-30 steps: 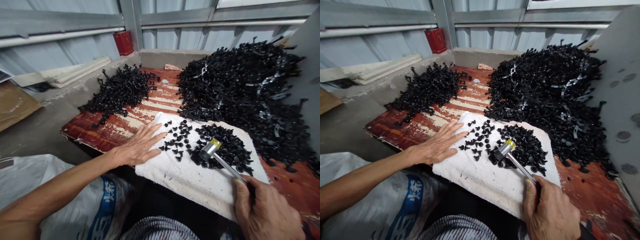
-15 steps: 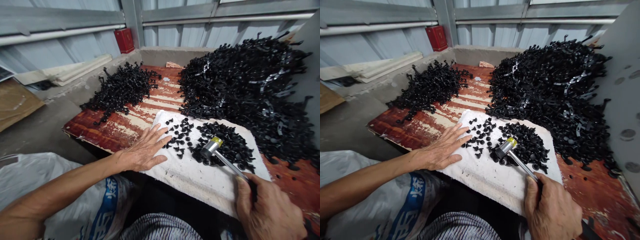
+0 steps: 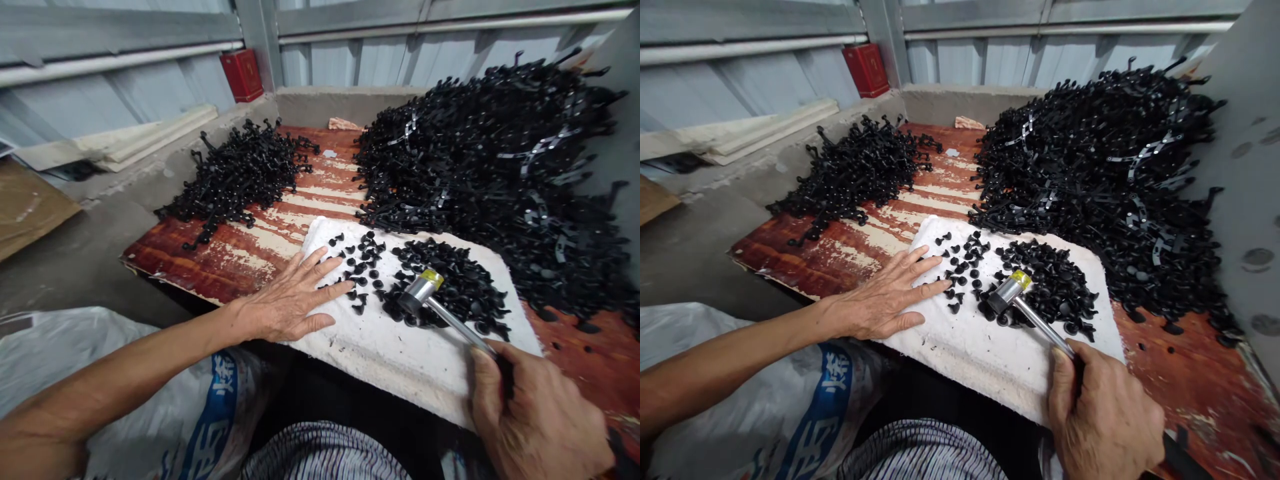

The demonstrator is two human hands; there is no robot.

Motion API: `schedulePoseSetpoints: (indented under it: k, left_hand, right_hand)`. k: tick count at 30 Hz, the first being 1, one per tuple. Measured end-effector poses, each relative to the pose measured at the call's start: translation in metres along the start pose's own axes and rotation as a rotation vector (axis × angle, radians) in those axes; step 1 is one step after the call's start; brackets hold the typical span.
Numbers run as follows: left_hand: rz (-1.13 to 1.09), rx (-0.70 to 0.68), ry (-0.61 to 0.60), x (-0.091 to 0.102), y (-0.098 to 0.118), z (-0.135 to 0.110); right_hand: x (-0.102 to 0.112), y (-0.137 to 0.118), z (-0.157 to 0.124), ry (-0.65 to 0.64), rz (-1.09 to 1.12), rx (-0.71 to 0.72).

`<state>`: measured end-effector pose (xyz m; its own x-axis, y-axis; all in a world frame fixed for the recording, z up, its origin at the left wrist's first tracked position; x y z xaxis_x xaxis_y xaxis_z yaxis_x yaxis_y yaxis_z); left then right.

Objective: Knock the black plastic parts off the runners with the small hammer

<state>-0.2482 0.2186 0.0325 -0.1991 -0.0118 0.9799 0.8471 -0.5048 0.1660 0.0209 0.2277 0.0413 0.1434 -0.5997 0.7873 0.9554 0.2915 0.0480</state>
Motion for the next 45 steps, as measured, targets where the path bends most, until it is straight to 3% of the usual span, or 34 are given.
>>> schedulePoseSetpoints:
  k: [10,18,29,33,39,45]
  left_hand:
    - [-0.073,0.019,0.07,0.012,-0.003,0.008]
    - [-0.022,0.133,0.094,0.012,-0.018,0.021]
    - [0.003,0.071,-0.005,0.004,0.009,0.044]
    - [0.041,0.116,0.029,0.009,0.001,0.038]
    - [-0.017,0.031,0.074,0.01,0.008,0.019]
    - [-0.024,0.122,0.065,0.004,-0.004,0.019]
  right_hand:
    - [0.004,-0.003,0.001,0.031,-0.005,0.032]
    - [0.011,-0.011,0.004,0.108,-0.047,0.083]
    - [0.017,-0.015,0.009,0.158,-0.074,0.116]
    - [0.019,-0.015,0.011,0.159,-0.053,0.112]
    - [0.014,-0.013,0.011,0.104,-0.054,0.083]
    - [0.013,-0.011,0.008,0.1,-0.043,0.071]
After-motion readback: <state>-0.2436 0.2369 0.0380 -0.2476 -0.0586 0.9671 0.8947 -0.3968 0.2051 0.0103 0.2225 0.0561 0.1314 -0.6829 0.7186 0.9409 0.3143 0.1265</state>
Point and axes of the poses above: each hand's wrist, its own z-axis towards the middle knuckle, its own x-axis out of the back of the hand, y = z × x, the point moved 7 cm from there along z, towards the middle knuckle, and after that the axes turned 3 degrees about y, right-handed, at the moved point
